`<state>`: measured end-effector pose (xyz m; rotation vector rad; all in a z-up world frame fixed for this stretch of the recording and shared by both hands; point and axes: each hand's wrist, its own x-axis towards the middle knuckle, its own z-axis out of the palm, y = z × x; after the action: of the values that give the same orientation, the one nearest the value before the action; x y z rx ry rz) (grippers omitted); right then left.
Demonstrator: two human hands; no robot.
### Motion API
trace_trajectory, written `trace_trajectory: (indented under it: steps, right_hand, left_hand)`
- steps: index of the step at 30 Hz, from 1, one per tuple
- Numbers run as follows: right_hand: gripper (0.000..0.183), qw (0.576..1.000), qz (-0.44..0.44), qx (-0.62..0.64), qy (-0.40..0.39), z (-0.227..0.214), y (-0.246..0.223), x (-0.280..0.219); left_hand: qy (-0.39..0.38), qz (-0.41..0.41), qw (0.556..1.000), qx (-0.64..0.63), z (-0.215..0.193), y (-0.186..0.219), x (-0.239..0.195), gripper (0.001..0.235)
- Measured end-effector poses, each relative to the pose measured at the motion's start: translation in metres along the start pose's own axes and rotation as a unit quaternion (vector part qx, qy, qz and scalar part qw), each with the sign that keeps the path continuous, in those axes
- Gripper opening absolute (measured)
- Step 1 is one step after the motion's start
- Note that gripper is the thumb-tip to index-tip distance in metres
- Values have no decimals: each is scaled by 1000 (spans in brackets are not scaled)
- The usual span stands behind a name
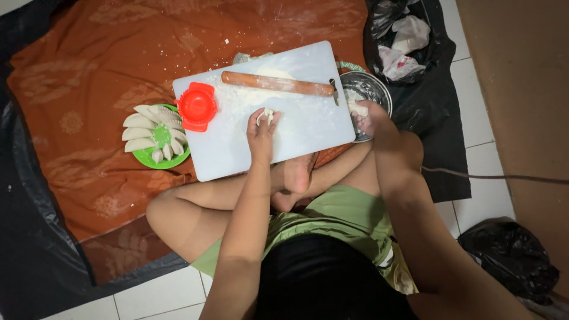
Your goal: Rolling out dough and using a plastic mold to shape individual pastries.
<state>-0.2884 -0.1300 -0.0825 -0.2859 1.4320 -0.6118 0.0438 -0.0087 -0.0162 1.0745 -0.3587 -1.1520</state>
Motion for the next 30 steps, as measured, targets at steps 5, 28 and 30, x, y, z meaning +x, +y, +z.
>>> trace_trajectory:
  steps: [5,28,30]
  right_hand:
    - [23,998,0,61,19,-2,-11,-9]
    - [25,996,-25,-25,79,-13,4,27]
    - [25,995,-19,-49,81,-10,5,23]
  left_hand:
    - [-5,-10,1000,19,2,2,1,30]
    - [-3,2,1000,10,-8,-11,6,25]
    - [-4,-1,1000,1,-8,-11,4,25]
